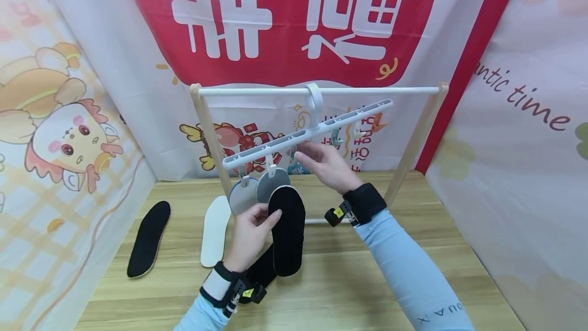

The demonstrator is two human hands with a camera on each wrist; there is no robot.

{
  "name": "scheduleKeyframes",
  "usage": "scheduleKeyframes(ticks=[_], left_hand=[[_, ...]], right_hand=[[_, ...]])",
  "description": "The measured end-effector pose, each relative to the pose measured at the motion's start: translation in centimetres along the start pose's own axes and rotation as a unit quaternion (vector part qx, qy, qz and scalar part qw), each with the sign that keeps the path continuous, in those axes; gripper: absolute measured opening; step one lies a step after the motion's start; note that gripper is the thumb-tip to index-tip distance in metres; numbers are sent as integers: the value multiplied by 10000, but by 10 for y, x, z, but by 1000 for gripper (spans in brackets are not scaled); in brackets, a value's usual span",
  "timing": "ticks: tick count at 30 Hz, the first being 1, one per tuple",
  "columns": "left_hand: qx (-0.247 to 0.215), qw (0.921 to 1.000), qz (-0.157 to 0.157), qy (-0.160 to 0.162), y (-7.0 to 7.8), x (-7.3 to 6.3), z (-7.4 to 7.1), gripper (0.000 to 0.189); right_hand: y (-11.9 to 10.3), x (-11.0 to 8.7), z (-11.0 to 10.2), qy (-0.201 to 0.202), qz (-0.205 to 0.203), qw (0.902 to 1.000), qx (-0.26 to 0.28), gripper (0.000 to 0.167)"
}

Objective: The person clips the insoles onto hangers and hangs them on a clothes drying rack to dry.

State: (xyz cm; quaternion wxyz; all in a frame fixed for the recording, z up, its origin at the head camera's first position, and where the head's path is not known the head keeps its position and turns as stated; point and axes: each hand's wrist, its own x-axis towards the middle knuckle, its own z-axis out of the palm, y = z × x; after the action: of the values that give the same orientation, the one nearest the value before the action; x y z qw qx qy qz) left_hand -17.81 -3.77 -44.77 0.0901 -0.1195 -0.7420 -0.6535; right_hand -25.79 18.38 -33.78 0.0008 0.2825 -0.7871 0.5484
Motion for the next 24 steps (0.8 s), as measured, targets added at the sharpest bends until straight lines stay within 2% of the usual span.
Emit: scheduleKeyframes(ticks=[6, 13, 17, 20, 24], left_hand=[[12, 9999, 21, 102, 1, 10, 0, 23], [255, 9992, -236, 178, -3, 17, -4, 26], [314, 9990, -88, 290, -5, 21, -8, 25], [324, 9988, 22, 362, -6, 23, -10, 24], [392, 9985, 61, 377, -8, 26, -13, 23]], right_hand=[[-2, 4, 6, -19, -77, 9996, 289, 37], [-6, 5, 13, 60, -96, 9993, 363, 33], [-7, 7, 20, 131, -143, 9990, 396, 34], [-6, 8, 27, 306, -220, 9980, 509, 34], [-5, 11, 38, 785, -371, 9948, 524, 31]])
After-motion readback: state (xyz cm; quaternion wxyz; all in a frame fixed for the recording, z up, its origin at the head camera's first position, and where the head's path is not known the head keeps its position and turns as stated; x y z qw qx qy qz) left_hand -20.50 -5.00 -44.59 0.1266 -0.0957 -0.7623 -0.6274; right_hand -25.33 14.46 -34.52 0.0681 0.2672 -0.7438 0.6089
